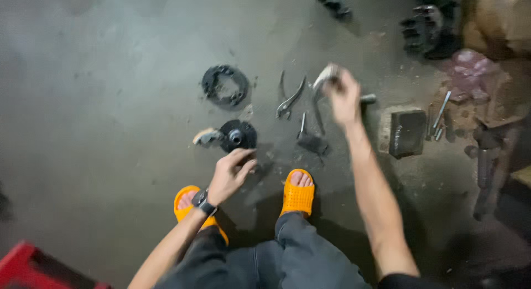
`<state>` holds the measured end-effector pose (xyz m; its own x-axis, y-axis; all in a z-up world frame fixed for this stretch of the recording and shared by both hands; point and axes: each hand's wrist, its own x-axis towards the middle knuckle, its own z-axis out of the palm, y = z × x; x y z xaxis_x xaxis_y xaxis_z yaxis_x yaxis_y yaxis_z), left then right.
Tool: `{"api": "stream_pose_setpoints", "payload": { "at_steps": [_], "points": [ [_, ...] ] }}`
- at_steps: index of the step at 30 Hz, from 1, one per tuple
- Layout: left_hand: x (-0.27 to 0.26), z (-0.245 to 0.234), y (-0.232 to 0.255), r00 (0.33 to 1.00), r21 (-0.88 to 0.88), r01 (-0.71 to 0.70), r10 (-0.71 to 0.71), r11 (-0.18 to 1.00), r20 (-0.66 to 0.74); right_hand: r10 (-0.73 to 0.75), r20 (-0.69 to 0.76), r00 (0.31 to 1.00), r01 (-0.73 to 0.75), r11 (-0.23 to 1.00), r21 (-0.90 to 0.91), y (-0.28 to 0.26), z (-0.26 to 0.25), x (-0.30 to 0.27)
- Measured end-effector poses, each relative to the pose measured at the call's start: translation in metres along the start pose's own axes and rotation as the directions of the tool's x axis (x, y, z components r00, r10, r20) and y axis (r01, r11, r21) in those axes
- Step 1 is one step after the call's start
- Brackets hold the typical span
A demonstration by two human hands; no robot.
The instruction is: The person sits on the floor and uses a hammer and pliers to disassemble a circular mechanical component. They strike the part to separate it, then use pliers to remove smaller pieces and a screwdriver to pry out internal components.
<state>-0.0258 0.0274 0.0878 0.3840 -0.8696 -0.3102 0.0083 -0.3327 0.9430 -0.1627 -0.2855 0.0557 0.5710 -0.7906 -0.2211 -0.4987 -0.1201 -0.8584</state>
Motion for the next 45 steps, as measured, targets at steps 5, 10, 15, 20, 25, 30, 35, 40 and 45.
{"api": "stream_pose_setpoints", "payload": {
  "at_steps": [5, 10, 15, 20, 25, 30, 35, 40, 45],
  "points": [
    [-0.016, 0.017, -0.052, 0.885, -0.577, 0.45, -0.251, 0.682, 0.392, -0.013, 0.221, 0.975, -0.075, 0.92, 0.385, -0.009, 0.092, -0.171],
    [-0.042, -0.002, -0.091, 0.922, -0.373, 0.263, -0.118, 0.89, 0.369, 0.083, 0.48, 0.873, -0.306, 0.86, 0.408, 0.004, 0.116, -0.226],
    [-0.043, -0.027, -0.05, 0.865, 0.55, -0.501, 0.356, 0.669, 0.355, 0.029, 0.506, 0.862, -0.149, 0.969, 0.198, -0.018, 0.125, -0.2],
    [0.001, -0.023, -0.08, 0.854, 0.655, -0.432, 0.515, 0.62, 0.075, -0.351, 0.395, 0.849, 0.389, 0.921, -0.017, -0.024, 0.126, -0.139],
    [0.03, -0.006, -0.108, 0.893, 0.859, -0.199, 0.448, 0.473, -0.04, -0.632, 0.301, 0.714, 0.7, 0.654, -0.288, -0.003, 0.144, -0.115],
    [0.026, -0.005, -0.115, 0.865, 0.845, -0.276, 0.501, 0.459, 0.01, -0.631, 0.281, 0.723, 0.69, 0.674, -0.263, -0.002, 0.149, -0.123],
    [0.007, -0.012, -0.116, 0.844, 0.84, -0.334, 0.532, 0.428, 0.064, -0.646, 0.289, 0.706, 0.707, 0.624, -0.334, 0.002, 0.152, -0.142],
    [0.004, -0.013, -0.114, 0.846, 0.845, -0.338, 0.528, 0.414, 0.079, -0.663, 0.286, 0.691, 0.714, 0.567, -0.411, -0.001, 0.153, -0.149],
    [0.006, -0.013, -0.112, 0.828, 0.816, -0.366, 0.557, 0.446, 0.067, -0.592, 0.337, 0.732, 0.669, 0.532, -0.519, 0.004, 0.153, -0.148]
  ]
}}
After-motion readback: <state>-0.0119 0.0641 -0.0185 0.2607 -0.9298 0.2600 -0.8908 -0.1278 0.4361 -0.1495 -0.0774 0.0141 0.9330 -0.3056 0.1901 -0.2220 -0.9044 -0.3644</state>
